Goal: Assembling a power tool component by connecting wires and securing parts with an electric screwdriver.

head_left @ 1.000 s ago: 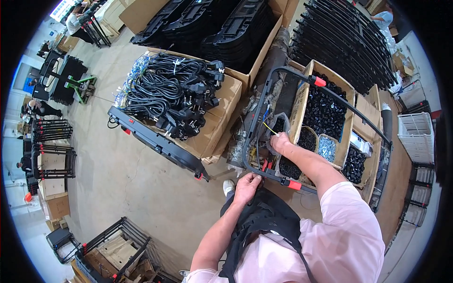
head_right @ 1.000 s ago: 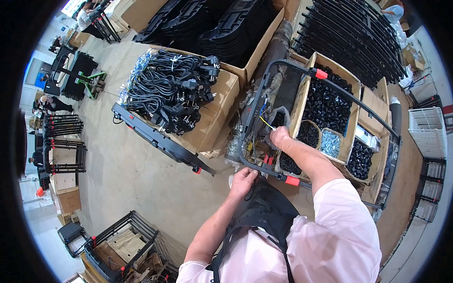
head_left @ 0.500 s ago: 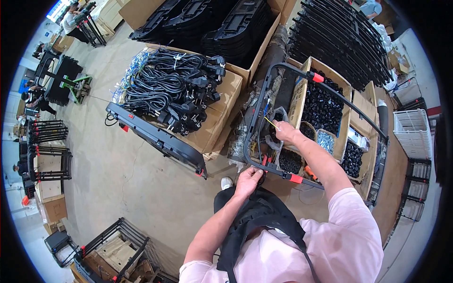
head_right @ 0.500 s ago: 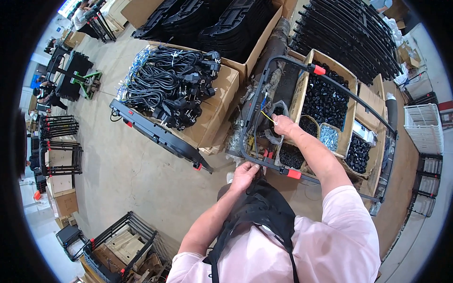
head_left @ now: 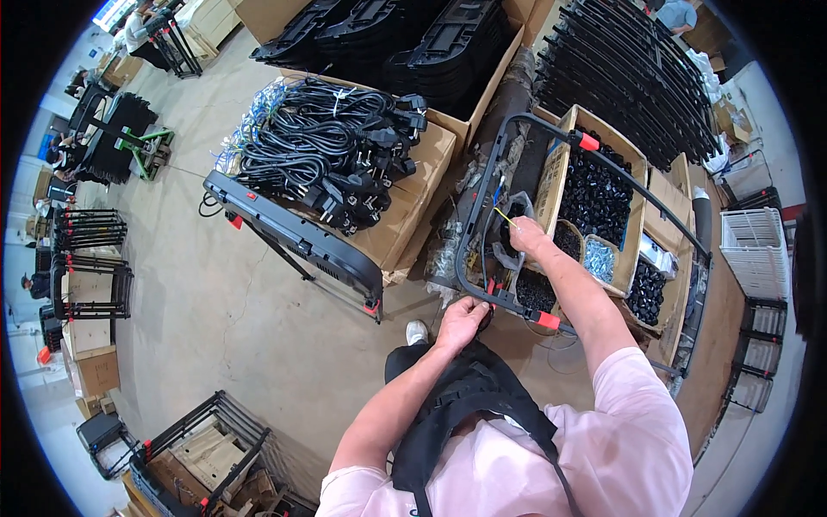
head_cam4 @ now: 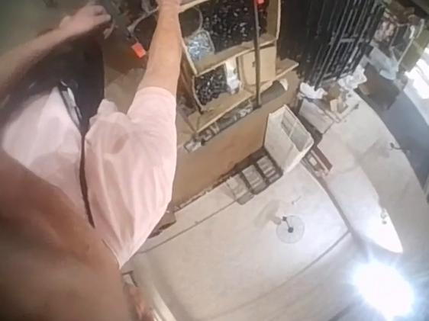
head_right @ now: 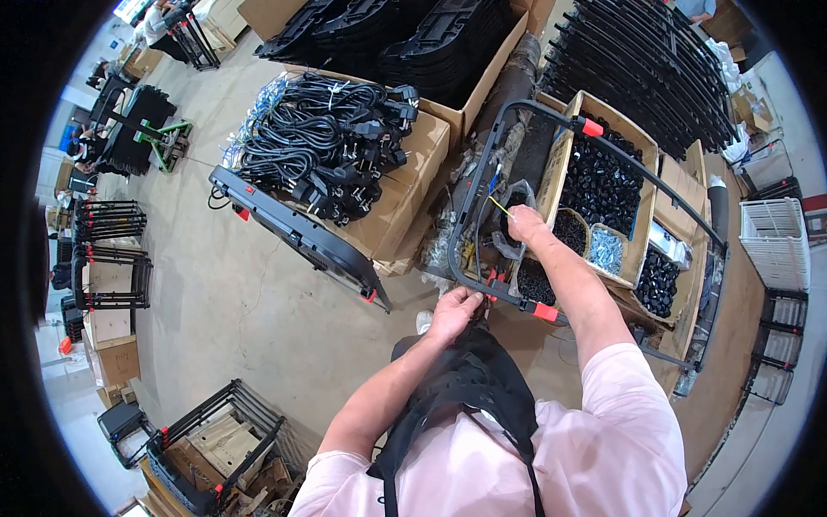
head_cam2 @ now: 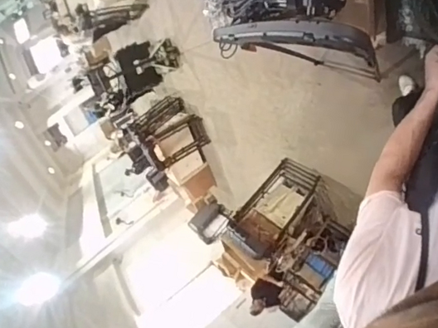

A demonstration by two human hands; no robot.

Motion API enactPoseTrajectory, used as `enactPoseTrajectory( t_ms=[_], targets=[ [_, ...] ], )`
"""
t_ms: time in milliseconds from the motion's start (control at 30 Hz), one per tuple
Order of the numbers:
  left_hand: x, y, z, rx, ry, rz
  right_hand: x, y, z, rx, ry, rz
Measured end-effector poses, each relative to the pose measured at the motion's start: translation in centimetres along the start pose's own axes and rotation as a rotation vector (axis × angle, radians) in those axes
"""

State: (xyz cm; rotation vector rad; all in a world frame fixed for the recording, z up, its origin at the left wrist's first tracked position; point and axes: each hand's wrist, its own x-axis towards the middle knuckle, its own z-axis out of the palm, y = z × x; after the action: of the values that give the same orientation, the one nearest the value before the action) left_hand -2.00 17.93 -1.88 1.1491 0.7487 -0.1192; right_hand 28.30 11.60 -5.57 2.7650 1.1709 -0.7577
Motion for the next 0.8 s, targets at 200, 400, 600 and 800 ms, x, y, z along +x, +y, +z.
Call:
enactPoseTrajectory(
  t_ms=[200,400,600,800],
  targets=[
    [0.6,-0.9,-0.4,-0.030,-0.016,0.004,1.5,1.0,3.7,-0.205,-0.002,-0.130],
    [0.1,-0.4,-0.5,0.097,0.026,-0.001,1.5,1.0,7.3,-0.303,0.084,-0.250],
    [0.0,-0.5,0.1,0.037,0.022,-0.003,1.7,1.9,7.5,-0.340,0.155,-0.272],
    [-0.1,-0.4,0.2,0.046,0.034,-0.009,1.1,2.0,6.1,-0.350,0.189,-0.354]
  ],
)
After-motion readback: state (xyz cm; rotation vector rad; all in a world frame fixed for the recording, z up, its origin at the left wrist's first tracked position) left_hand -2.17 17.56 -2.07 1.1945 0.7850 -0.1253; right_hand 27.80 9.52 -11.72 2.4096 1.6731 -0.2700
